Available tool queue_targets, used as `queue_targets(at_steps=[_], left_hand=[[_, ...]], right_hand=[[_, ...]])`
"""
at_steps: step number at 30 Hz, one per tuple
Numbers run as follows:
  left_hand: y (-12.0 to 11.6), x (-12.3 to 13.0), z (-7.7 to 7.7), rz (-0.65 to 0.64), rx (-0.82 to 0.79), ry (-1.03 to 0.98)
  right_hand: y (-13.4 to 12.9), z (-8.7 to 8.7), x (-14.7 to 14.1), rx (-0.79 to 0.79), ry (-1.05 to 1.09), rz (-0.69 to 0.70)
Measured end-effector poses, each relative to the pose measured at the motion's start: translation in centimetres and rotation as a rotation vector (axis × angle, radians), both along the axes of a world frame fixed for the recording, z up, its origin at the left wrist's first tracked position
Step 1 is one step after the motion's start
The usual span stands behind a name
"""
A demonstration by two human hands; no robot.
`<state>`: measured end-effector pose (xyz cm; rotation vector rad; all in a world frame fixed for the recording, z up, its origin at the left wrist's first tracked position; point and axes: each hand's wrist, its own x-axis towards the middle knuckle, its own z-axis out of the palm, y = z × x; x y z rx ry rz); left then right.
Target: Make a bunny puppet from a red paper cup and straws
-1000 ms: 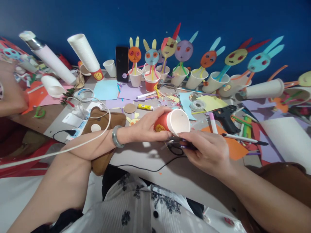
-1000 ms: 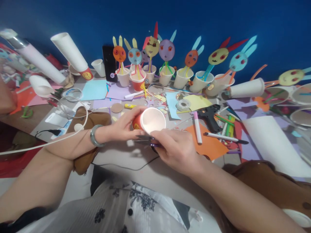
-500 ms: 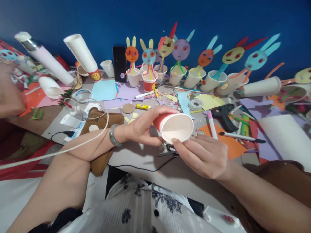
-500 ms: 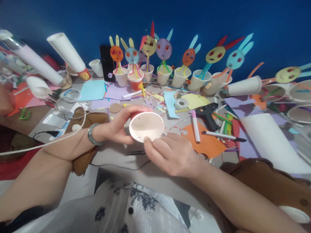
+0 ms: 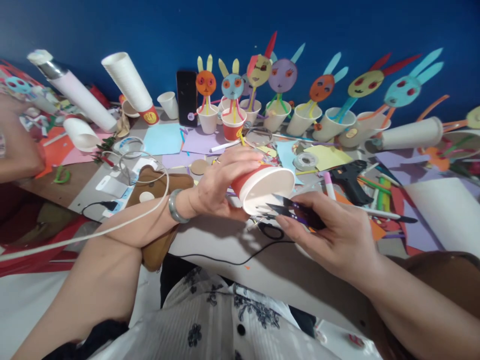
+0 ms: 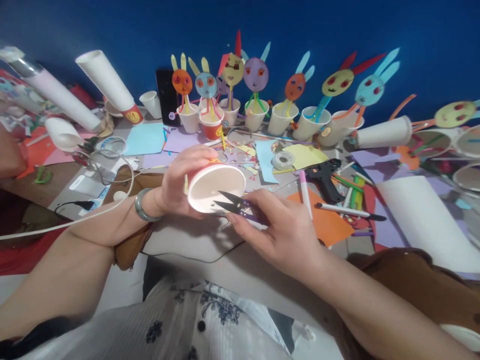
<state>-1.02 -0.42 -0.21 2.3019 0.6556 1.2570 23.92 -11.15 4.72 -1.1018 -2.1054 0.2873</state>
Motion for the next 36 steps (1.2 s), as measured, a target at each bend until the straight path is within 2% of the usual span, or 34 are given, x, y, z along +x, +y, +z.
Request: queue_targets(at_steps=[5, 8, 11, 17, 21, 25, 31, 36], left_hand=[[-0.5, -0.5, 0.0, 0.014, -0.117, 0.084], [-0.6, -0.8, -0.3, 0.021, -0.109, 0.128], [-0.5, -0.9, -0.6, 0.014, 0.031, 0.105], [0.4, -0.3, -0.6, -0.032, 0.538, -0.054], [0.5, 0.5, -0.1, 0.006, 0.707, -0.096], [0.1, 0.6, 0.1, 0.025, 0.732, -0.089], [-0.1, 0.4, -0.2, -0.028, 0.671, -0.08], [-0.1, 0.9, -0.4, -0.046, 0.719, -0.146]], right_hand=[[0.4, 0.7, 0.0, -0.111, -0.014, 0.074], [0.4, 0.9, 0.2, -0.154, -0.049, 0.093], [0.5, 0.9, 0.4, -0.183, -0.061, 0.103], [0.3, 1.7, 0.6, -0.263, -0.167, 0.109], [0.1, 1.5, 0.5, -0.254, -0.217, 0.105], [-0.1, 1.3, 0.6, -0.269, -0.247, 0.111], [-0.3, 1.4, 0.8, -0.329, -0.305, 0.112], [-0.6, 0.6, 1.1, -0.311, -0.274, 0.108]])
